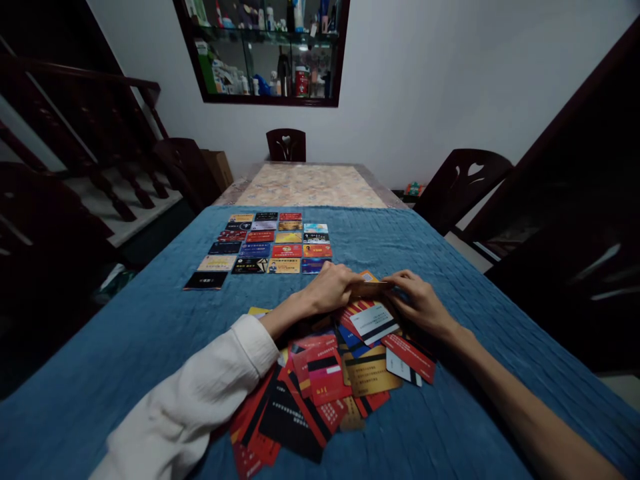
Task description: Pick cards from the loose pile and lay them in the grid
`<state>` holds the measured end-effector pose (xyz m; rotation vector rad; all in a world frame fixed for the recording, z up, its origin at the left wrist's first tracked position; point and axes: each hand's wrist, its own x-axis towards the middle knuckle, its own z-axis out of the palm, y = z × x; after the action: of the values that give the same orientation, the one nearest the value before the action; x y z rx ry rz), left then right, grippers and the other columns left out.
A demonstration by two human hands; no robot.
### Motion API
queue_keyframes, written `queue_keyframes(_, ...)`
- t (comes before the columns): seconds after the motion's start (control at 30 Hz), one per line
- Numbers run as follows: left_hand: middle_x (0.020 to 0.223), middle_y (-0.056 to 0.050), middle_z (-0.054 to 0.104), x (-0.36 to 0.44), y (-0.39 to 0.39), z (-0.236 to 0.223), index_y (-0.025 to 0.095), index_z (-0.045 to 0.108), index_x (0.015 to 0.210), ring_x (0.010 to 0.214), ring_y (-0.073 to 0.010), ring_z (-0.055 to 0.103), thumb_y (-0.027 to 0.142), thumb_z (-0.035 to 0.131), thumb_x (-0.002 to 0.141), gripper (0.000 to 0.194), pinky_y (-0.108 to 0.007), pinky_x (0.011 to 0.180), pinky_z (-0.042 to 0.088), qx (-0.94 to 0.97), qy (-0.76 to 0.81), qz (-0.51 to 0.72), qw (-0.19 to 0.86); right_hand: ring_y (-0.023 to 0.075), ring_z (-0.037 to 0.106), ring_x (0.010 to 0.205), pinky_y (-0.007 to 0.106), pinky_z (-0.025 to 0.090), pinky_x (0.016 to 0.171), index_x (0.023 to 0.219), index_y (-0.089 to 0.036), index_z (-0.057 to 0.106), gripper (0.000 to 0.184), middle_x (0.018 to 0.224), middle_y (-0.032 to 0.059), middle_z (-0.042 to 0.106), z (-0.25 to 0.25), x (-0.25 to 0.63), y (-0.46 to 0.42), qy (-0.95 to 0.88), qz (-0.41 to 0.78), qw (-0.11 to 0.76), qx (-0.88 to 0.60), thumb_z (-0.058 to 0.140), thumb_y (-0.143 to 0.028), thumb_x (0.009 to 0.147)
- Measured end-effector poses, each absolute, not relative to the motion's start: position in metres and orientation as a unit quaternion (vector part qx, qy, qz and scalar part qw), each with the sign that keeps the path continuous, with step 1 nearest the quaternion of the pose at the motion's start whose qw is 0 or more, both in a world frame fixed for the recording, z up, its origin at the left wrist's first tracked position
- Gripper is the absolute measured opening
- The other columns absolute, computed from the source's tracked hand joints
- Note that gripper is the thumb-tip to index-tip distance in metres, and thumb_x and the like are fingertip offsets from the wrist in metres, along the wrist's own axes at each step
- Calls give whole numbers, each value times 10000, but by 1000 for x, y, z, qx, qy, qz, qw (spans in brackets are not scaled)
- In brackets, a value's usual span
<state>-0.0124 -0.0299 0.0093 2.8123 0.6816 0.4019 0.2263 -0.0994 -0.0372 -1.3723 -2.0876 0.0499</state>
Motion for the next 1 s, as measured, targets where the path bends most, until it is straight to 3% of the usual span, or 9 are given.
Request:
queue_keyframes(0.27,1012,-72,736,-15,-28,3,195,674,1216,940,-214,646,30,512,829,451,-353,859,444,953,239,146,114,252,619,876,410,515,798,1222,-217,631,317,981,109,656,-45,223,-99,-789,-27,300,-536,499,-301,946)
queue_keyframes(0.57,1091,-69,715,-15,-28,-3,230,559,1355,1020,-232,636,66,509,870,515,-393,899,432,951,251,143,113,240,623,892,395,504,799,1209,-235,619,294,987,92,695,-47,219,-98,-794,-54,302,-525,494,-231,943)
queue_keyframes(1.0,1171,-86,679,-13,-35,-4,210,451,1358,1069,-241,627,126,479,907,460,-390,910,408,950,285,112,68,275,625,940,429,487,798,1305,-246,542,390,1048,103,714,-49,217,-96,-809,-60,281,-512,508,-218,917)
